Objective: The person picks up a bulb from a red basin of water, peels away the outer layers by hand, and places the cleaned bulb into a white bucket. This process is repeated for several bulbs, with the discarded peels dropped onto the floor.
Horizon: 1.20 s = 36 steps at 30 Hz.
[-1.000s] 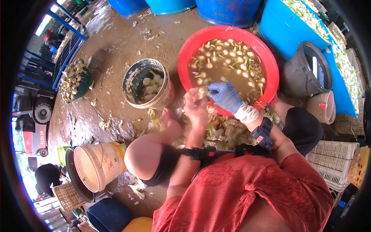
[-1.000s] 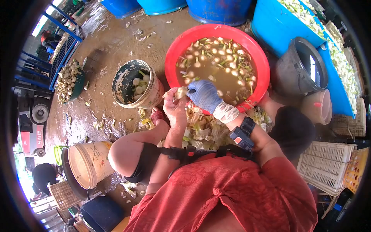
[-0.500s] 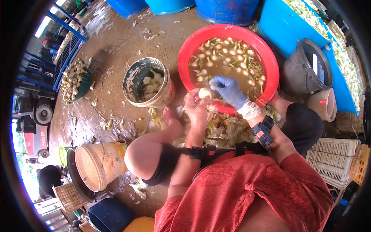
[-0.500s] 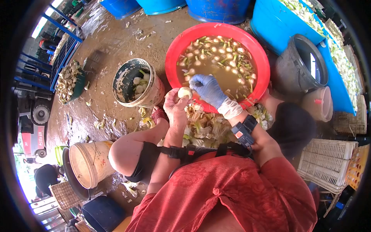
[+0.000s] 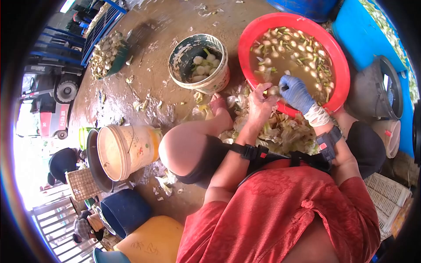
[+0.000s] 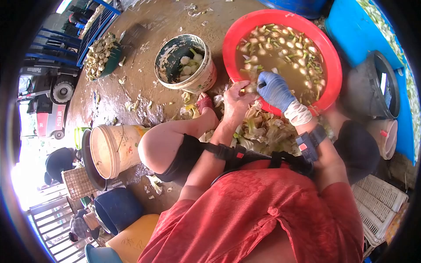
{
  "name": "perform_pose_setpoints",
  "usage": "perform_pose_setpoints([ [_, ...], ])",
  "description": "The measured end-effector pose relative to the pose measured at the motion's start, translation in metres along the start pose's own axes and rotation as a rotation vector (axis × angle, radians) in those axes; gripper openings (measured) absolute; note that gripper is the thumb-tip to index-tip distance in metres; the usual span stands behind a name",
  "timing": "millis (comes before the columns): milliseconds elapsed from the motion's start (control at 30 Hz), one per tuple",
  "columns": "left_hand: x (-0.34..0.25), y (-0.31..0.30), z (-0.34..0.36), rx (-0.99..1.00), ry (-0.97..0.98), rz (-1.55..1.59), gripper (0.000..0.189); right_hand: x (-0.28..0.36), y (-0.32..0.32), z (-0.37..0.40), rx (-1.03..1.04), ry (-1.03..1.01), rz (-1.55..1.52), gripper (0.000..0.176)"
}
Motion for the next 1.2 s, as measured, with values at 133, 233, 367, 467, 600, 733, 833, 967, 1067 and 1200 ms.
perform_pose_setpoints([
  [133,-0.007,0.000,0.001,0.113,-0.128,0.141,0.041,-0.029,0.015,-0.005,-0.068,0.055,-0.034,0.008],
  [233,0.002,-0.001,-0.002,0.181,-0.148,0.395,0.033,-0.073,0.047,0.002,0.051,0.189,-0.055,0.008],
  [367,-0.010,-0.009,-0.007,0.175,-0.226,0.878,0.036,-0.067,0.064,0.027,0.265,-0.260,0.743,0.009],
  [467,-0.006,-0.017,-0.012,0.193,-0.203,0.996,0.039,-0.081,0.049,0.035,0.017,0.235,-0.637,0.013],
  [600,0.002,-0.014,-0.014,0.227,-0.211,0.857,0.035,-0.009,-0.024,0.017,-0.070,0.069,-0.726,0.018],
  [733,0.000,0.001,-0.008,0.060,-0.254,0.767,0.037,0.006,-0.015,0.015,0.134,-0.032,-0.379,0.019],
  [833,-0.002,0.000,0.000,0.129,-0.092,0.226,0.042,0.003,-0.010,0.017,0.041,-0.140,-0.271,0.019],
  [967,-0.009,-0.002,0.002,0.155,-0.207,0.233,0.040,-0.004,-0.002,0.023,0.193,-0.092,-0.345,0.019],
  [1067,-0.006,-0.003,0.000,0.152,-0.142,0.214,0.039,-0.004,-0.002,0.027,0.173,-0.072,-0.376,0.018],
  [1200,-0.015,0.005,0.002,0.261,0.147,-0.140,0.043,-0.011,0.022,0.037,0.207,-0.082,-0.548,0.020],
])
Point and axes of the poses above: each hand's wrist, its own z-axis away from the middle knuckle, its own y-axis out of the palm, x = y × z, the point moved 4 cm from there along -z, towards the middle knuckle, and after that the axes turned 13 degrees about z, right-handed, at the moved point
